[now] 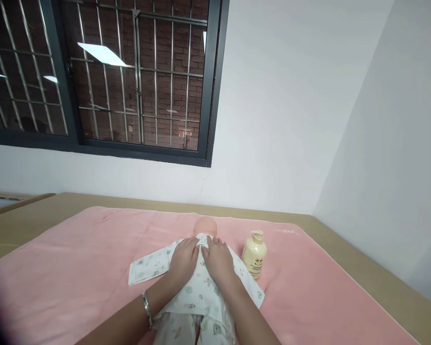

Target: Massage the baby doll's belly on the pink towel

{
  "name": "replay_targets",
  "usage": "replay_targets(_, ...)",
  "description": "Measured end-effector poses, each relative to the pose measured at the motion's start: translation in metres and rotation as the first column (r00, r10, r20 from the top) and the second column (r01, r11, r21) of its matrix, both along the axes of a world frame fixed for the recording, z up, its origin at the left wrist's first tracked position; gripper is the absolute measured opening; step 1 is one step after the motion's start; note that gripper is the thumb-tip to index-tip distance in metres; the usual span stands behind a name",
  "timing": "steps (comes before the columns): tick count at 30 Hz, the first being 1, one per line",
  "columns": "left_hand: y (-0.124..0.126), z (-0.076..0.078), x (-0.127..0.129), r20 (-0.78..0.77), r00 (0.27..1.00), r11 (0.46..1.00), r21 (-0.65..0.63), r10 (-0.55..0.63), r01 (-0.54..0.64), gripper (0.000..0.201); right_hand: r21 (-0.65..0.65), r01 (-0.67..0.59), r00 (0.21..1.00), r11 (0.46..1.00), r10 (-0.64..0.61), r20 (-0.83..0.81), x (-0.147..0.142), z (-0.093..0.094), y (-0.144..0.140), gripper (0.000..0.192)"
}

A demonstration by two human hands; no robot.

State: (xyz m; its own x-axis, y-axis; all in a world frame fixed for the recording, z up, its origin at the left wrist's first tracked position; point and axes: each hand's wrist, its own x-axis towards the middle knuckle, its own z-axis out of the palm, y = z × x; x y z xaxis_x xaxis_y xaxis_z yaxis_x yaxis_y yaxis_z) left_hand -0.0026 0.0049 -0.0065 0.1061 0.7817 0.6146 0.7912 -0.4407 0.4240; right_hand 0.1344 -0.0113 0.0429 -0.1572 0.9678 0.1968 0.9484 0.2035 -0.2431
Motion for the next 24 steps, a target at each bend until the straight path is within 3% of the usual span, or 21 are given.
replay_targets(4,-0.003,0.001,0.001,0.01,1.0,0.999,-0.026,0.027,-0.027,0.032,0.016,0.096,0.995,0.995,-0.096,0.019,-0.006,0.0,-0.003,0.047)
replay_targets(9,0.002,0.0,0.0,0.02,0.992,0.978,-0.172,0.127,-0.121,0.043,-0.033,0.038,0.999,0.999,-0.039,-0.013,0.008,-0.01,0.013,0.062)
replay_targets(13,0.002,0.001,-0.002,0.049,0.998,0.992,-0.126,0.032,-0.025,0.035,-0.019,-0.007,1.0,1.0,0.007,-0.013,0.006,-0.005,0.01,0.054)
replay_targets(16,0.001,0.002,-0.002,0.051,0.999,0.998,-0.061,-0.014,0.017,0.033,0.02,0.053,0.998,0.998,-0.054,0.021,-0.004,0.003,-0.002,0.044)
replay_targets(19,-0.001,0.002,-0.001,0.052,0.999,0.998,-0.057,-0.002,0.005,0.032,0.031,0.123,0.992,0.992,-0.124,0.038,-0.009,0.003,-0.007,0.042)
replay_targets(24,0.001,0.001,-0.001,0.072,0.995,0.986,-0.153,0.071,-0.06,0.036,0.005,0.058,0.998,0.998,-0.058,-0.003,0.002,-0.013,0.009,0.058)
